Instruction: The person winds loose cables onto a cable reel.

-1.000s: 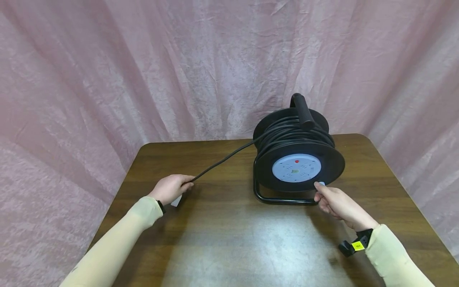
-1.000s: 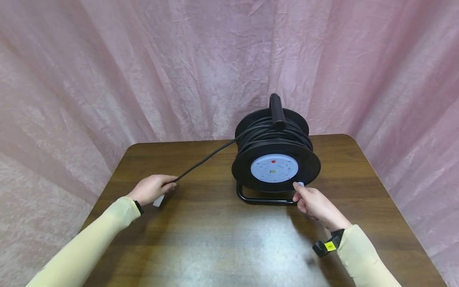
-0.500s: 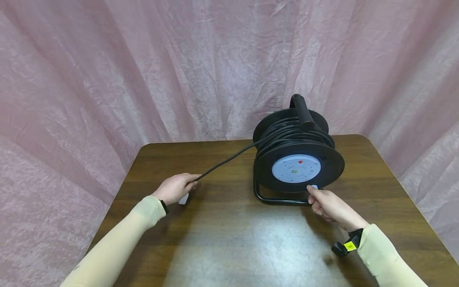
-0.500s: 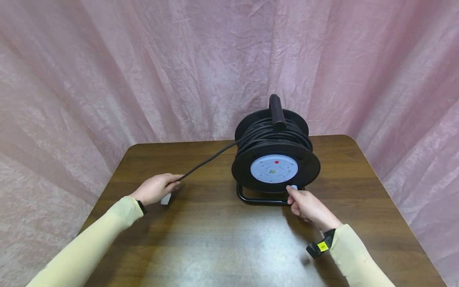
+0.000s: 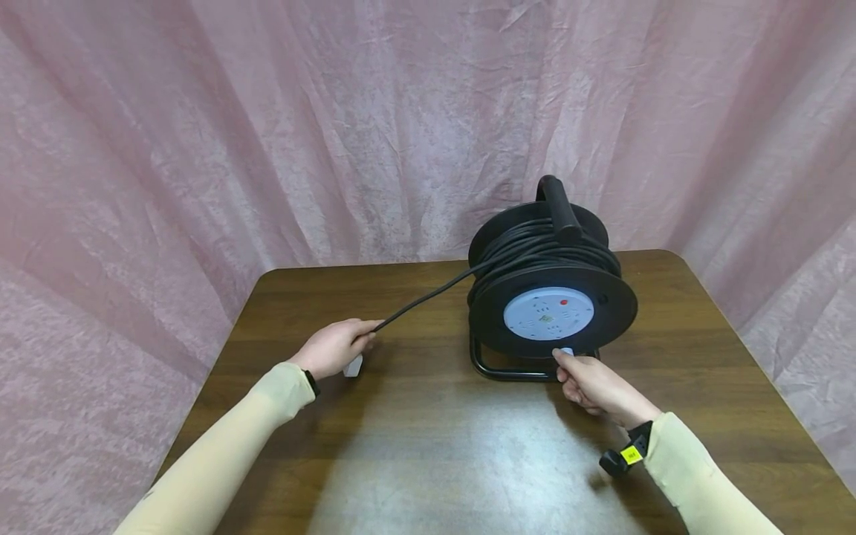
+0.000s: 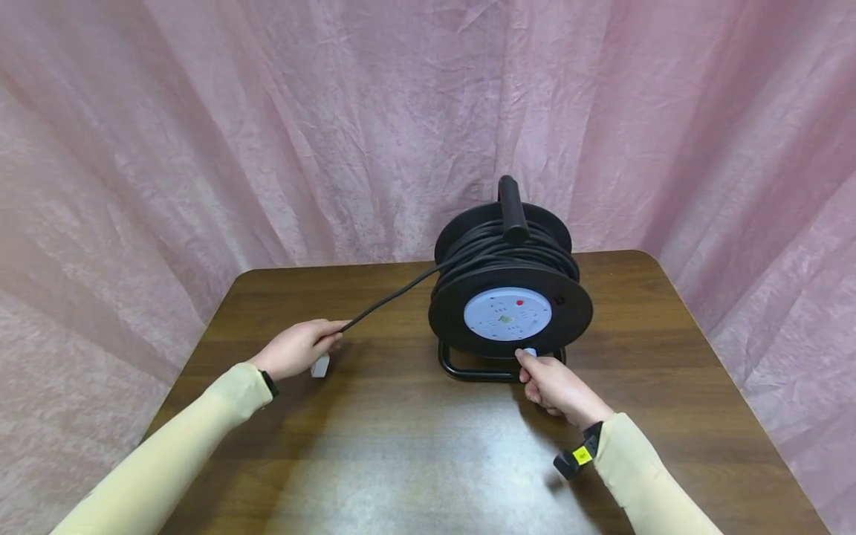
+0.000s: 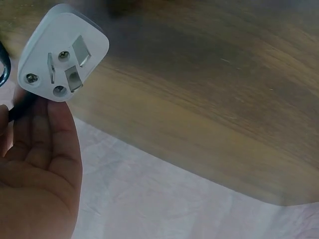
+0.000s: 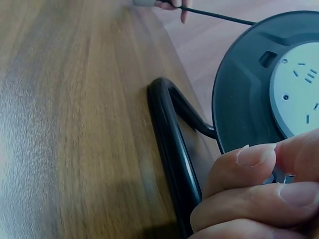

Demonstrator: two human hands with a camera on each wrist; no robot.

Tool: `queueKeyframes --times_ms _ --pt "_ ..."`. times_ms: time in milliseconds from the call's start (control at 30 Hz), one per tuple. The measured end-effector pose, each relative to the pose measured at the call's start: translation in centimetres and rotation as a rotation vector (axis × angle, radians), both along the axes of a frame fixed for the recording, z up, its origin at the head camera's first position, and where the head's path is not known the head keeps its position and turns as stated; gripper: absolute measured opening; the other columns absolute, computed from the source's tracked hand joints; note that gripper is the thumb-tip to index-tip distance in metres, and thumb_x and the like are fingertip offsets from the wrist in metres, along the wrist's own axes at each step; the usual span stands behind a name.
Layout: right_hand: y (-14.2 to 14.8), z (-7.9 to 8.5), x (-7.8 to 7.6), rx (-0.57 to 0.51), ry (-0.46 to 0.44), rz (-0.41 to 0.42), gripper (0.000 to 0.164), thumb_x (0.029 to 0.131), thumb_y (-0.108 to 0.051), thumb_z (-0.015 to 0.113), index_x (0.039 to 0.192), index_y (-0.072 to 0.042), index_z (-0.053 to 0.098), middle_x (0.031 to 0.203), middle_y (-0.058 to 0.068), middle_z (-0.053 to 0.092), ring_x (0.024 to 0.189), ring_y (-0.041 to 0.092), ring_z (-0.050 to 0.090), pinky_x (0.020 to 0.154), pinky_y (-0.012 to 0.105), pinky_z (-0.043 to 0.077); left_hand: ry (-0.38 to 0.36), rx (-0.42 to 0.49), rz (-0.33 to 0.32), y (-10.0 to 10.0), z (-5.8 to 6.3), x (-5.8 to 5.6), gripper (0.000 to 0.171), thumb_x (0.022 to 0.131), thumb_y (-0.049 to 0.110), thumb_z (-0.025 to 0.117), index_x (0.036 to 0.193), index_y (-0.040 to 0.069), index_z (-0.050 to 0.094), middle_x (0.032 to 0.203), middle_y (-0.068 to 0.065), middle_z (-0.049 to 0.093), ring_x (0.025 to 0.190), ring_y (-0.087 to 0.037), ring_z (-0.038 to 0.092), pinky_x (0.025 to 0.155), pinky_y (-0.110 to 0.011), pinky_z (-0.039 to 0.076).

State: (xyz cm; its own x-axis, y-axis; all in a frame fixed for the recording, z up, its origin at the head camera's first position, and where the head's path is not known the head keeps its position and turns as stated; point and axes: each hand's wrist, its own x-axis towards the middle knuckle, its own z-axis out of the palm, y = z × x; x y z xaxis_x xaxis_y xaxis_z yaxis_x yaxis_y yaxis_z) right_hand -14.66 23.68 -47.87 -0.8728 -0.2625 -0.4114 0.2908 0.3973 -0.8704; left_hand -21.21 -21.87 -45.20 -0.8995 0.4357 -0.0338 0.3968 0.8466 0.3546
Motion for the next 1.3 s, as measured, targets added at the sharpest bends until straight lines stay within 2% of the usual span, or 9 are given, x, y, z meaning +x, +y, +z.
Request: queueKeyframes --times_ms 167,333,733,1000,1300 --pt "-0.8 -0.4 -0.2 -0.030 -0.004 0.003 0.058 0.105 -0.055 0.038 0.086 -0.001 0.049 0.054 -0.002 0.039 0.044 0.010 0.027 0.040 0.022 0.023 -0.002 0.027 -0.008 0.5 0.2 0.1 0.038 0.105 0.024 0.054 0.142 0.019 0.056 0.097 0.006 0.066 0.081 -0.007 0.059 0.073 -0.034 0.048" --pt "-1.5 -0.7 -0.2 -0.034 -0.012 -0.003 0.055 0.105 -0.054 0.038 0.083 -0.005 0.048 0.054 -0.002 0.040 0.044 0.010 0.028 0.040 0.022 0.023 -0.007 0.050 -0.016 1.0 0.4 0.3 0.040 0.106 0.023 0.052 0.145 0.020 0.053 0.098 0.002 0.067 0.078 -0.010 0.056 0.072 -0.034 0.046" --pt "-3.3 -1.0 -0.2 -0.059 -0.006 -0.004 0.053 0.105 -0.054 0.038 0.083 -0.006 0.045 0.053 -0.002 0.040 0.042 0.008 0.025 0.040 0.021 0.022 0.043 0.103 -0.046 2.0 0.8 0.5 0.041 0.105 0.021 0.051 0.146 0.025 0.051 0.091 0.001 0.063 0.072 -0.012 0.053 0.068 -0.034 0.045" --pt "-4.5 -1.1 -0.3 -0.062 -0.005 -0.003 0.052 0.106 -0.050 0.037 0.082 -0.005 0.046 0.054 -0.001 0.042 0.042 0.009 0.026 0.039 0.021 0.022 0.080 0.123 -0.063 2.9 0.8 0.2 0.043 0.106 0.019 0.049 0.149 0.025 0.048 0.088 0.007 0.056 0.070 -0.011 0.051 0.068 -0.033 0.045" --pt "-5.6 -1.2 -0.4 -0.084 -0.006 -0.011 0.052 0.105 -0.052 0.040 0.082 -0.006 0.047 0.054 -0.001 0.041 0.041 0.008 0.023 0.038 0.021 0.022 0.085 0.137 -0.059 3.9 1.0 -0.1 0.044 0.108 0.020 0.044 0.151 0.026 0.045 0.091 0.004 0.057 0.072 -0.013 0.051 0.069 -0.033 0.045"
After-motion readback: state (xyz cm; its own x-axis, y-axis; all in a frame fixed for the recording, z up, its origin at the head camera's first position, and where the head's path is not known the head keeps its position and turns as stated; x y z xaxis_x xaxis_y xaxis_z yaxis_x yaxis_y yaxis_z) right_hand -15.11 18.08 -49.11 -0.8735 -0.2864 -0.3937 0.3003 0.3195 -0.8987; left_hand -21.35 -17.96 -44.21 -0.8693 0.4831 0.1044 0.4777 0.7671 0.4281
